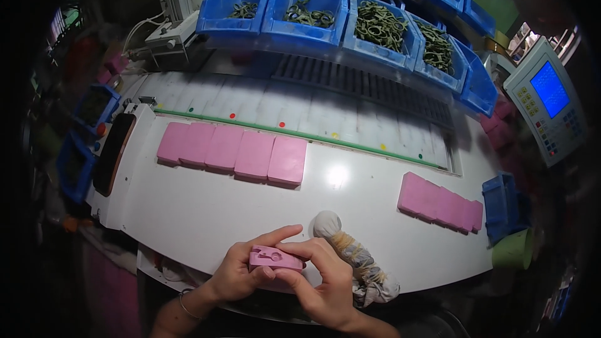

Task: The person places a green item into a pink mold, closes the mold, and presses a white ball against it to secure the shape. The person then opens the mold, removes the object, and places the mold onto a white surface next to other molds.

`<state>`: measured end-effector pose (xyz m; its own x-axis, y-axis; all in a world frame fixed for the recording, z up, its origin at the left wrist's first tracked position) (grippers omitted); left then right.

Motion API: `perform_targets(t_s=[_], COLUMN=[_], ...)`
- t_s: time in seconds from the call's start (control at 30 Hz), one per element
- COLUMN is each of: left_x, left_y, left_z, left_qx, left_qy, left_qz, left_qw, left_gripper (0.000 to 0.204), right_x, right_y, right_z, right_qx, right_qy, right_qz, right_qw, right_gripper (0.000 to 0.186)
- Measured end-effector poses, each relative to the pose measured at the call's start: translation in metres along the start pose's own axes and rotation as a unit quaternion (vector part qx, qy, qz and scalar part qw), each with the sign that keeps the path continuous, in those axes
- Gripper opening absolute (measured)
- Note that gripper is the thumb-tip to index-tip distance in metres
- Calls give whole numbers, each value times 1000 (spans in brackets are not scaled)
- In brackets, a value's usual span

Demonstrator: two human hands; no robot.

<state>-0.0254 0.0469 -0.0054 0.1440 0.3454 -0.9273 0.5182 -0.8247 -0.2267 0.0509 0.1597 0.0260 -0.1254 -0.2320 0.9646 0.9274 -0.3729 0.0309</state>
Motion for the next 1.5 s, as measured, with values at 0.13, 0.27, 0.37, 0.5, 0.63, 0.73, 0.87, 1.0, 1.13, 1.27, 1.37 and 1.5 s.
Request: perform_targets(t_s=[0.13,0.27,0.37,0.5,0.63,0.73,0.87,1.0,1.13,1.27,1.37,1.5], left_x=[-3,-3,-22,-60,-92,-100,-103,-101,-94,-104,-113,-93], left_y=[0,-8,-22,-45,-71,-90,-98,-111,-130,-127,-114,-123], left_z=[8,20,55,136,202,254,306,331,343,364,343,201], left_qx=[-14,-28,-137,-225,-340,-379,-397,-350,-278,-250,-176,-119], left_qy=[-21,-127,-16,-112,-98,-237,-413,-669,-758,-718,-829,-615], left_qz=[10,-27,71,46,-7,-12,-9,20,22,53,-34,-114], left_qw=[1000,991,988,967,935,895,820,656,590,647,529,771], left_gripper=[65,75,74,51,26,24,39,39,36,30,34,29], right_x=[6,-2,-5,-10,-13,-6,-14,-6,-11,-12,-21,-10], right_y=[-10,-16,-27,-34,-35,-37,-44,-65,-81,-115,-136,-117], right_z=[-8,-15,-23,-21,-18,-13,-9,-6,-2,-2,-6,16], right_qx=[-8,-35,-67,54,46,36,18,-62,-14,-20,56,8], right_qy=[-2,18,-39,171,215,234,253,271,345,344,274,219], right_qz=[7,-24,-18,62,125,132,163,192,93,78,82,76], right_qw=[1000,999,997,982,967,963,953,941,934,935,957,973], right_gripper=[23,26,27,33,29,22,25,27,68,64,77,82])
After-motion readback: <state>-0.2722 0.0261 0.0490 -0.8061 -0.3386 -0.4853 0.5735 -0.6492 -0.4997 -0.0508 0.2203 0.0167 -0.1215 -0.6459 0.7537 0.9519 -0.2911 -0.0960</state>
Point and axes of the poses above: each hand's wrist, its own y-axis away from the middle knuckle, its own z-axis out of the back of the hand, x = y × z, the point moved 4 cm from there along -y, towards the middle knuckle, and after that the axes turned 13 degrees about -z, right-handed, at the moved point
